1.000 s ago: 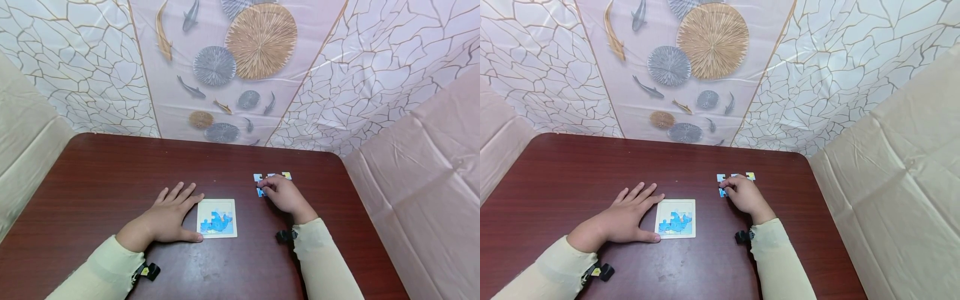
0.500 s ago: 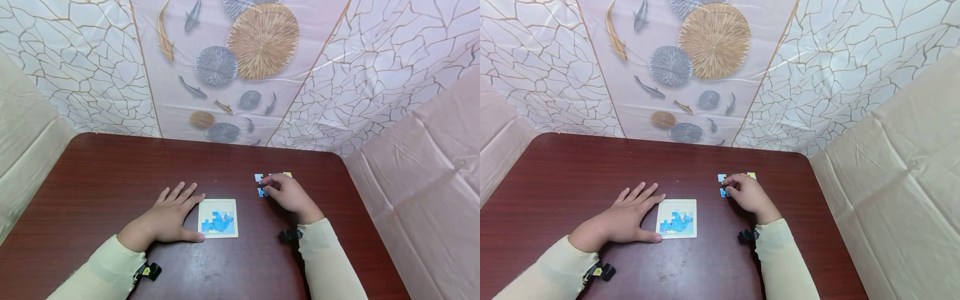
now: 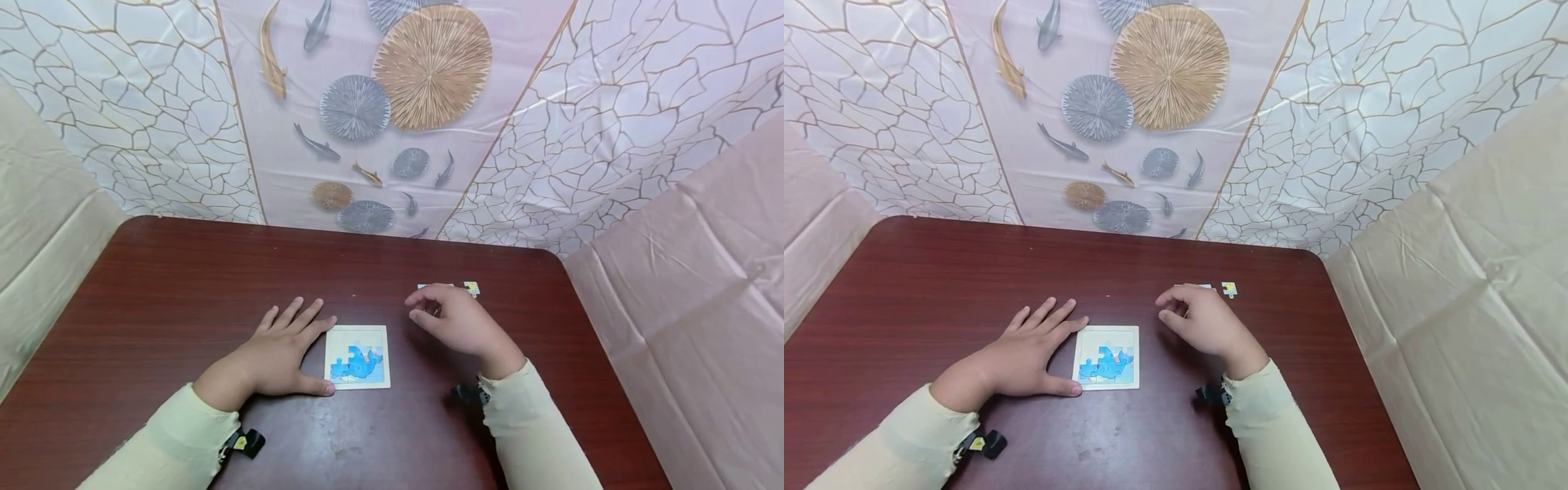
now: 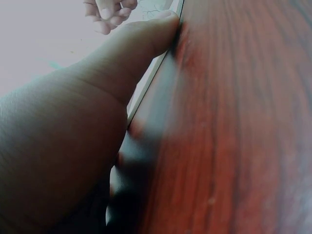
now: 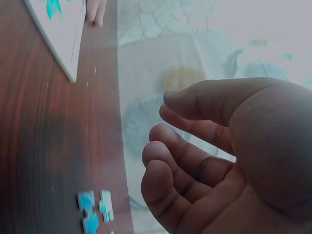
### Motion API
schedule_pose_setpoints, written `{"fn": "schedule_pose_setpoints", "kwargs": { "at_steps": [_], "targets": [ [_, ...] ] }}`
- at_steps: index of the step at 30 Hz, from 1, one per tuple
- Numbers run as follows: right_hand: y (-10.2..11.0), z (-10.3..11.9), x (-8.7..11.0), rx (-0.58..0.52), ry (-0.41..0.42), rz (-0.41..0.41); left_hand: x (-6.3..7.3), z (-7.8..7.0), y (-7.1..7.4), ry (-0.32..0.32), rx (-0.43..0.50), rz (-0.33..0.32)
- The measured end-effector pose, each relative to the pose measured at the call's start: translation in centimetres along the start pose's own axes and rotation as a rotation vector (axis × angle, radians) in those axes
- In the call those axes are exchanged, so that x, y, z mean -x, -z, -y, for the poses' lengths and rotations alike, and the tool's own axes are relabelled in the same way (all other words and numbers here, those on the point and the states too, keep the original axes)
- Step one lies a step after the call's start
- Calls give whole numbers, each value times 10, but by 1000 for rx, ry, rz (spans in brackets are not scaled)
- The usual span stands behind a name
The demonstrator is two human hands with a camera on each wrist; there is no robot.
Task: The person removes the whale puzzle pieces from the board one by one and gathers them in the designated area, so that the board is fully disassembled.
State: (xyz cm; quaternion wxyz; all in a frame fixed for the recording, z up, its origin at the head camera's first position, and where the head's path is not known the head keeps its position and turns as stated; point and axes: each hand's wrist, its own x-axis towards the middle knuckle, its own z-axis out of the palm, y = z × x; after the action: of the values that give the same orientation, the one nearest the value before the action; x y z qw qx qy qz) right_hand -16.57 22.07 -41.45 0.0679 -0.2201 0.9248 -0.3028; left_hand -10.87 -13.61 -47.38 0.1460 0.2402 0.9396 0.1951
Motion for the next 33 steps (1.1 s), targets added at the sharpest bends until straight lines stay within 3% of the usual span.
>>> {"fn": "schedule_pose_setpoints", "kwargs": {
  "at_steps": [20,33],
  "targets": [
    [-47,43,-14,56,143,188,0,1,0,5,-1,-1],
    [-64,52,-17,150,187,227,0,1,0,-3,-1,0]
  ]
}}
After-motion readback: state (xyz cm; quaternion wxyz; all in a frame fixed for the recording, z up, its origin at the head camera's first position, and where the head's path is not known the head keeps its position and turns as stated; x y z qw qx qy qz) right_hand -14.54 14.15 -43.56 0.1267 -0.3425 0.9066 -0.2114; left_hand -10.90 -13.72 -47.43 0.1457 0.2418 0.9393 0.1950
